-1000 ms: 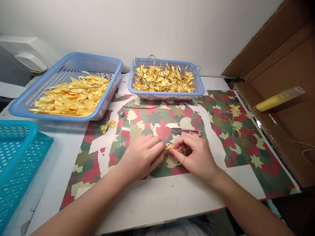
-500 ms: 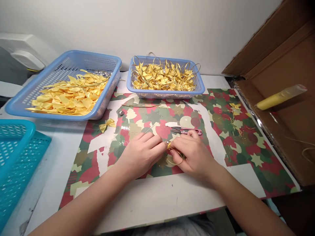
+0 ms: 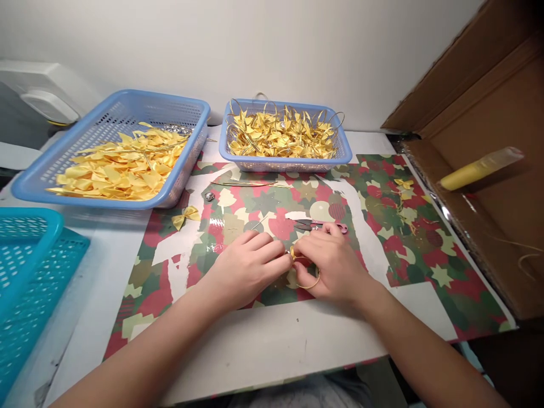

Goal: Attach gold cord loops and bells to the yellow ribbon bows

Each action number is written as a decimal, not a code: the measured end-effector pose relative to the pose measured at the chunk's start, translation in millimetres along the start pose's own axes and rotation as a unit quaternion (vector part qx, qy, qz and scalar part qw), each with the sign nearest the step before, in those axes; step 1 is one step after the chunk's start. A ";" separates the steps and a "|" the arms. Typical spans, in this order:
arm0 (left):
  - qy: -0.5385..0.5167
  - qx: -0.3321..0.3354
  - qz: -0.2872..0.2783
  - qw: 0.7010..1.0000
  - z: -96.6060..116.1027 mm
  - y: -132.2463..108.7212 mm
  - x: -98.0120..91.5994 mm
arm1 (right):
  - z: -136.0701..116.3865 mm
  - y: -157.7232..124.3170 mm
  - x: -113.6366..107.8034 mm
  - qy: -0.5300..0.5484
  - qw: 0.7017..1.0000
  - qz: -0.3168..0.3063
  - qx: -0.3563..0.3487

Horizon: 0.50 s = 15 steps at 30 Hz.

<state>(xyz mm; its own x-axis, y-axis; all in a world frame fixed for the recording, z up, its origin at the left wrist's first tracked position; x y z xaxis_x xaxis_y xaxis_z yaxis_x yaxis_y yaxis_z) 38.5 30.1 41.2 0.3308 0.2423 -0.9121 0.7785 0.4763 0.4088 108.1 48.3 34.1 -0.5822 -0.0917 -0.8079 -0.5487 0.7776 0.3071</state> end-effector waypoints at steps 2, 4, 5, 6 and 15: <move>-0.006 0.012 -0.002 1.000 2.0 0.5 0.4 | -1.1 -0.8 2.9 -0.003 1.000 -0.012 -0.008; -0.010 0.010 0.001 1.000 1.5 0.8 -0.2 | -2.7 -1.5 3.8 0.000 1.000 -0.016 -0.017; -0.010 0.004 0.003 1.000 0.4 0.8 -0.5 | -3.4 -1.6 3.5 0.002 1.000 -0.014 -0.020; -0.009 -0.002 0.004 1.000 -0.8 0.7 -0.8 | -4.1 -1.5 2.7 0.002 1.000 -0.010 -0.024; -0.060 -0.071 0.016 0.996 -14.3 -0.2 -5.6 | -4.3 -1.4 -7.1 0.116 0.991 0.065 -0.020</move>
<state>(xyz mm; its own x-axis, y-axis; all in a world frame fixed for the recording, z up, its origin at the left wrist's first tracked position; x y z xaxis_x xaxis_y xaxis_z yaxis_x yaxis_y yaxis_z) 28.8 40.7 46.7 0.4223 0.1608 -0.8921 0.6855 0.5873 0.4304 110.4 45.2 41.6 -0.7697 -0.1361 -0.6238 -0.4799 0.7677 0.4247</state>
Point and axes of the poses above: each hand's wrist, its own y-axis towards the middle knuckle, its own x-axis out of the palm, z = x × y, the point moved 10 cm from there along y, towards the middle knuckle, and after that the axes turned 6 degrees about y, right-handed, at the moved point
